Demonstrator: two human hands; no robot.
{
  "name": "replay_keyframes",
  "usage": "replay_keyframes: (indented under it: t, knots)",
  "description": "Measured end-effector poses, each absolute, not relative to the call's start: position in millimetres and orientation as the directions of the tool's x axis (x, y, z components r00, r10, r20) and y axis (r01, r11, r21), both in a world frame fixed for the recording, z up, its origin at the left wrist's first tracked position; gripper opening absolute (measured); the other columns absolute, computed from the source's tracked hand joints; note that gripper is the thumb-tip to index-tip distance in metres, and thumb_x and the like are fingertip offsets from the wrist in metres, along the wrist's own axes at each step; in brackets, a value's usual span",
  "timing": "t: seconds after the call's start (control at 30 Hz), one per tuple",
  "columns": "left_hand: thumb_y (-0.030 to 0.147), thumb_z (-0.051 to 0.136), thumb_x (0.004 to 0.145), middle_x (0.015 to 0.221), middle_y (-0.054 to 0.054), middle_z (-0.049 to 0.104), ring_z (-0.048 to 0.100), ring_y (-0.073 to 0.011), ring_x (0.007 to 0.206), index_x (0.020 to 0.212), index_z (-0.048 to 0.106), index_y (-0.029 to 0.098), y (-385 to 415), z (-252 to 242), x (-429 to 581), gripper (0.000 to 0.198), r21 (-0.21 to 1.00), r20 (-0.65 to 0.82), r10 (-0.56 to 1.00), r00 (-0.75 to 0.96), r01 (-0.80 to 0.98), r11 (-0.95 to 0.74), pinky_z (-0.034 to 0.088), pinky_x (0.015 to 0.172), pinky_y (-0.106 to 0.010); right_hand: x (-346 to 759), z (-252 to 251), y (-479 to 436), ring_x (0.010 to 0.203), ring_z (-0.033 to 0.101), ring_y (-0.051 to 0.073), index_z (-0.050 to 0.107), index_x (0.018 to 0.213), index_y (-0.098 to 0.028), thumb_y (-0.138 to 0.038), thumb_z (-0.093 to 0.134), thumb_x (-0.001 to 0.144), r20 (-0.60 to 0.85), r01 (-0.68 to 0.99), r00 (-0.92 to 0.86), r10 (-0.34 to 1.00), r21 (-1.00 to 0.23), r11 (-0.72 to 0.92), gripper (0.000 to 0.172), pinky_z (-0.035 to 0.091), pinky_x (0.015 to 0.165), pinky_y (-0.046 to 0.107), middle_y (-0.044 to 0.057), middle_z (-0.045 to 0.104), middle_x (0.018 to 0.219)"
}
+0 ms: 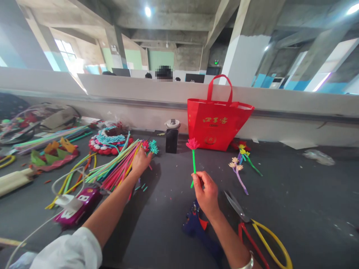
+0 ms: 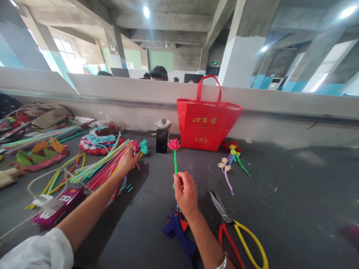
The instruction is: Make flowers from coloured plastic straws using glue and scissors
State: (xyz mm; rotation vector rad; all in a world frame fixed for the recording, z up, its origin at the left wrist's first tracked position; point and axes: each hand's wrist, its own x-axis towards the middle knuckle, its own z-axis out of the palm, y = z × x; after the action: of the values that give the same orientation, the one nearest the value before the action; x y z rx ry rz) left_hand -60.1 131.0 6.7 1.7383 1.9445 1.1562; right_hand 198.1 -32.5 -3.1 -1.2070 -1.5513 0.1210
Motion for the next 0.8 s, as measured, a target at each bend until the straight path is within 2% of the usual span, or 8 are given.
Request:
replay_keyframes:
  t: [0.1,0.2,0.3,0.37,0.43,0.5,0.63,0.8]
  knots:
    - [0.032,0.062,0.076,0.085,-0.010,0.067,0.062,-0.0303,0.092,0.088,0.060,0.019,129,6,-54,0.018,0.754,0.302,0.928,-0.219,0.650,-0.092,0.042,0.075,-0.034,199,-4,-31,0.065,0.054,0.013,0.060,0.086,-0.019,-0.028,0.046,0.100,0.684,0.621,0.129,0.718,-0.620,0.480,0.022,0.043,0.065,0.025,0.000,0.057,0.072]
    - [0.037,0.057,0.080,0.083,-0.005,0.066,0.061,-0.0233,0.084,0.087,0.063,0.019,111,4,-33,0.020,0.812,0.308,0.941,-0.139,0.554,-0.184,0.044,0.073,-0.030,198,-6,-30,0.067,0.055,0.013,0.060,0.088,-0.019,-0.028,0.046,0.101,0.687,0.618,0.114,0.718,-0.615,0.490,0.021,0.043,0.065,0.024,0.000,0.058,0.073]
    - [0.045,0.054,0.083,0.075,-0.003,0.066,0.059,-0.0180,0.072,0.085,0.067,0.017,79,8,-1,0.031,0.879,0.262,0.965,-0.003,0.413,-0.237,0.045,0.066,-0.027,196,-8,-31,0.068,0.056,0.014,0.059,0.089,-0.020,-0.027,0.046,0.101,0.680,0.612,0.092,0.728,-0.615,0.497,0.020,0.043,0.066,0.024,0.000,0.058,0.075]
    - [0.051,0.052,0.085,0.076,-0.004,0.069,0.061,-0.0173,0.070,0.091,0.070,0.016,54,16,18,0.040,0.914,0.223,0.971,0.092,0.325,-0.241,0.046,0.064,-0.027,196,-9,-31,0.069,0.056,0.014,0.059,0.089,-0.020,-0.026,0.046,0.101,0.671,0.611,0.076,0.738,-0.616,0.497,0.019,0.043,0.067,0.025,0.001,0.059,0.076]
    - [0.052,0.052,0.088,0.086,-0.007,0.072,0.063,-0.0184,0.080,0.102,0.072,0.015,30,25,33,0.044,0.976,0.157,0.962,0.225,0.117,-0.187,0.049,0.071,-0.028,195,-10,-31,0.071,0.057,0.015,0.059,0.090,-0.020,-0.026,0.045,0.101,0.660,0.612,0.061,0.749,-0.617,0.495,0.019,0.043,0.068,0.025,0.001,0.060,0.077]
    - [0.049,0.060,0.086,0.092,-0.007,0.073,0.063,-0.0191,0.088,0.104,0.073,0.016,12,34,41,0.040,0.991,0.133,0.943,0.305,-0.059,-0.120,0.047,0.080,-0.029,194,-11,-31,0.073,0.058,0.016,0.060,0.092,-0.020,-0.026,0.045,0.101,0.649,0.612,0.036,0.760,-0.616,0.496,0.018,0.044,0.068,0.025,0.002,0.061,0.079]
    - [0.043,0.067,0.084,0.093,-0.006,0.073,0.061,-0.0180,0.088,0.099,0.075,0.017,-7,37,46,0.031,0.978,0.153,0.941,0.301,-0.184,-0.100,0.045,0.083,-0.028,189,-14,-31,0.076,0.061,0.016,0.062,0.091,-0.021,-0.025,0.047,0.099,0.624,0.602,-0.038,0.781,-0.609,0.516,0.018,0.045,0.069,0.025,0.003,0.065,0.081]
    - [0.042,0.070,0.080,0.077,-0.003,0.068,0.058,-0.0152,0.074,0.083,0.073,0.015,-2,25,44,0.028,0.974,0.133,0.954,0.267,-0.214,-0.075,0.044,0.070,-0.025,185,-15,-32,0.077,0.064,0.016,0.063,0.089,-0.021,-0.027,0.048,0.099,0.575,0.570,-0.145,0.805,-0.617,0.543,0.019,0.047,0.071,0.025,0.003,0.067,0.082]
